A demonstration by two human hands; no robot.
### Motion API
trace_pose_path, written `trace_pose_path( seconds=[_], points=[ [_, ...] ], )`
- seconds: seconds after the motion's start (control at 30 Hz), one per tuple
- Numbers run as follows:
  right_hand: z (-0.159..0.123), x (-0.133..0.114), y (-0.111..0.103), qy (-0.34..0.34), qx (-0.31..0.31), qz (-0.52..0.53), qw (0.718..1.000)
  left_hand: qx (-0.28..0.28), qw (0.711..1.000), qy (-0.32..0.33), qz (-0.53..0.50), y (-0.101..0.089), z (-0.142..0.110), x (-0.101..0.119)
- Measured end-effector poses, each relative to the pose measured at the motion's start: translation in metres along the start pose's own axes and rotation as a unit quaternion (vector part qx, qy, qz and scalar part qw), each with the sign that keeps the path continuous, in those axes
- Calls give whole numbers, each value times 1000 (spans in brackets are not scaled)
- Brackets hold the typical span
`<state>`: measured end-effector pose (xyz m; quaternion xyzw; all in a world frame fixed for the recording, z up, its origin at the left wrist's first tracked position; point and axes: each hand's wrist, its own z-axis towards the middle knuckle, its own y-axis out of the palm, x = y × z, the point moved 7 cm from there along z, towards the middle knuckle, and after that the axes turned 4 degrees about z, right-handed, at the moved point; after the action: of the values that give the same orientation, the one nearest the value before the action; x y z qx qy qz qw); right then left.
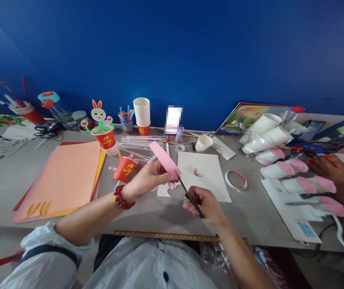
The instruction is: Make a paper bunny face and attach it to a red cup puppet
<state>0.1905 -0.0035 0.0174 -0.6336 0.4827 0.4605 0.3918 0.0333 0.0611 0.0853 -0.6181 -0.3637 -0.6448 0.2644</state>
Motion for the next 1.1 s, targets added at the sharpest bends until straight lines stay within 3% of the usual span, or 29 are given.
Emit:
trace_pose_path(
  seconds=[0.17, 0.3, 0.37, 0.43, 0.63, 0.77, 0.97, 1.1],
  points=[
    [0, -2, -1, -2, -10, -18, 1000, -1, 1000, 4, 3, -1, 0, -1],
    [-3, -5, 6, -7, -104, -21, 994, 35, 999, 0, 1, -7, -3, -4],
    [-4, -5, 4, -13, -121, 4, 993, 54, 999, -4, -5, -10, -5, -4],
    [-3, -7, -2, -22, -103, 30, 994, 62, 998, -4, -5, -12, -6, -5],
    [3, -37, -15, -91, 64, 80, 991, 4, 999, -6, 40, 2, -9, -9],
    [9, -54, -3, -120, 66, 75, 988, -5, 995, -8, 98, 12, -10, -6],
    [12, -49, 1, -117, 59, -11, 991, 1, 974, 33, 223, 13, -11, 6],
    [9, -47, 2, -141, 92, 17, 986, -10, 976, 55, 208, 13, -14, 7]
  ],
)
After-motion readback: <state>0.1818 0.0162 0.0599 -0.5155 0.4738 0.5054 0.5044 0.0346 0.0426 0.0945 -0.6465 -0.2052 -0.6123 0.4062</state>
